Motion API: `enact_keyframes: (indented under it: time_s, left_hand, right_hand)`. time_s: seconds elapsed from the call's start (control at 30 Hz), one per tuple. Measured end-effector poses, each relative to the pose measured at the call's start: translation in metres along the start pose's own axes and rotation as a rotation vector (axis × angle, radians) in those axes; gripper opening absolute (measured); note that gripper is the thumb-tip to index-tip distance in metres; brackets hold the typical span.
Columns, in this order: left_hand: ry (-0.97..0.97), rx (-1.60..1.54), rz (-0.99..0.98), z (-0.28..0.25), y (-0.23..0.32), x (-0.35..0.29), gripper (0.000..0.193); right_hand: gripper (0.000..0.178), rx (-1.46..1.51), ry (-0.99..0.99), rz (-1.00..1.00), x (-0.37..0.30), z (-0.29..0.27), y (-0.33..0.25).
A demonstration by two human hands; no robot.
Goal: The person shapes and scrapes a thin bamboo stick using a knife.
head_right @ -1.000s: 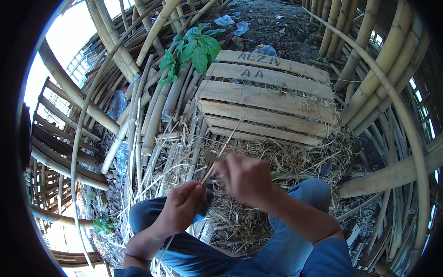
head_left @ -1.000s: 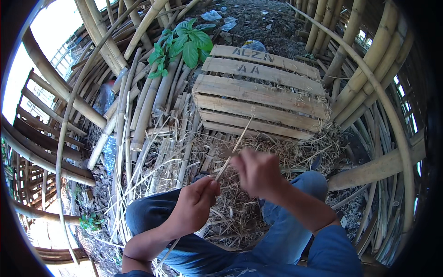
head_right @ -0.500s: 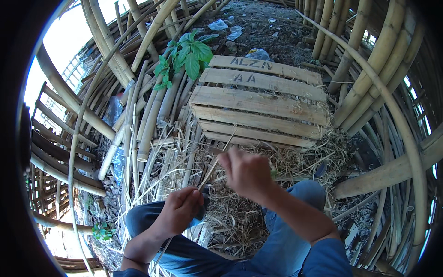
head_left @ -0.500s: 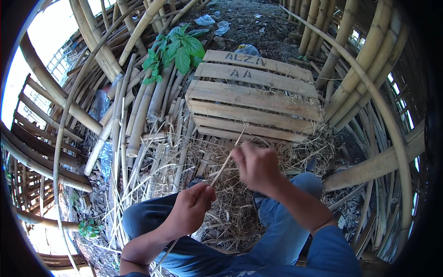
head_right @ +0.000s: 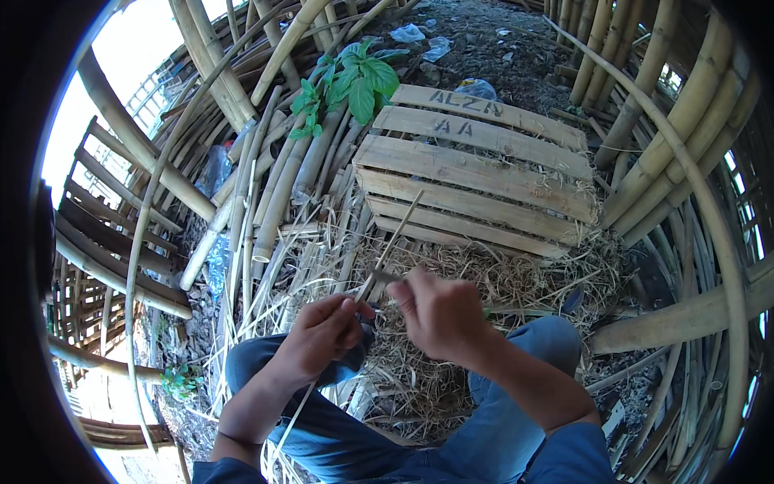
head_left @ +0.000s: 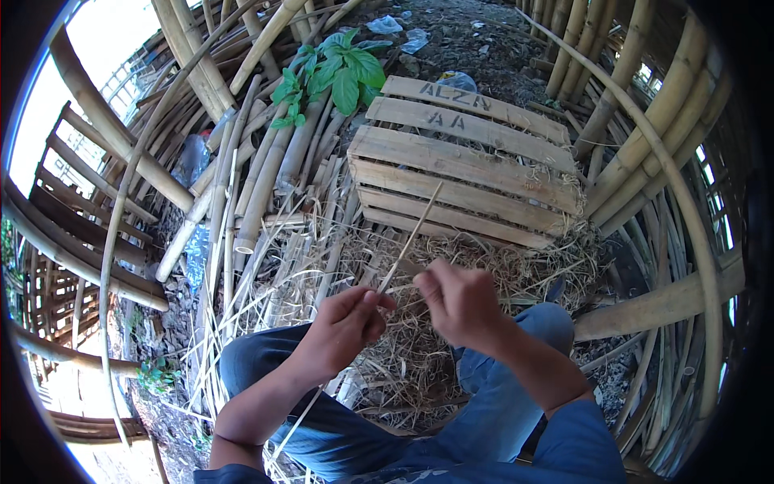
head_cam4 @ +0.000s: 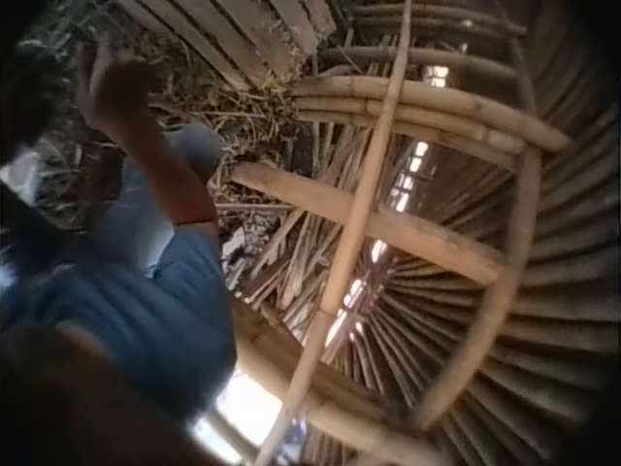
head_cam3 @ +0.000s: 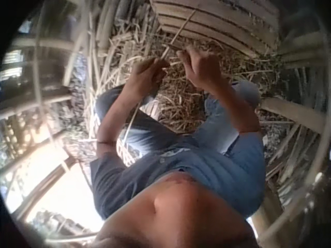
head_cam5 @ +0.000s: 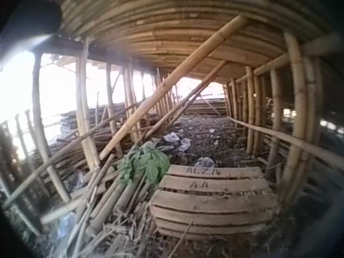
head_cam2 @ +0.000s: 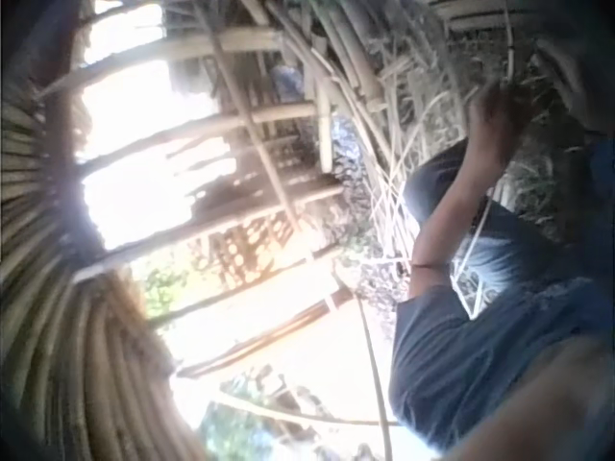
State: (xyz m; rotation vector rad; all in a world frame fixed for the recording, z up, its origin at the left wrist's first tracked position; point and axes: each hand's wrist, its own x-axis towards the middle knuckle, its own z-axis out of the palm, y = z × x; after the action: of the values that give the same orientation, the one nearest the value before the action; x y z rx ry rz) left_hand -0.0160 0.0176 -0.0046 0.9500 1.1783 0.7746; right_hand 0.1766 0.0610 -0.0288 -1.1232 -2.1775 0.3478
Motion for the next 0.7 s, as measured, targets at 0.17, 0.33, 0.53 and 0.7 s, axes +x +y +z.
enact_keyframes:
  time_s: [0.17,0.33,0.53,0.7]
  left_hand:
    - [-0.042,0.048,0.100,0.001,-0.005,0.002,0.026]
    - [-0.040,-0.050,0.022,0.005,-0.008,0.001,0.024]
    - [0.014,0.011,0.097,0.008,-0.006,0.001,0.025]
    - [0.019,0.021,0.100,0.008,0.003,-0.003,0.027]
  right_hand:
    - [0.030,-0.044,0.032,-0.105,0.003,0.012,-0.003]
    - [0.032,-0.094,0.017,-0.011,-0.002,0.015,-0.007]
    - [0.032,-0.095,0.000,-0.146,0.002,0.011,-0.005]
    - [0.033,-0.217,0.133,-0.218,0.008,0.010,-0.004]
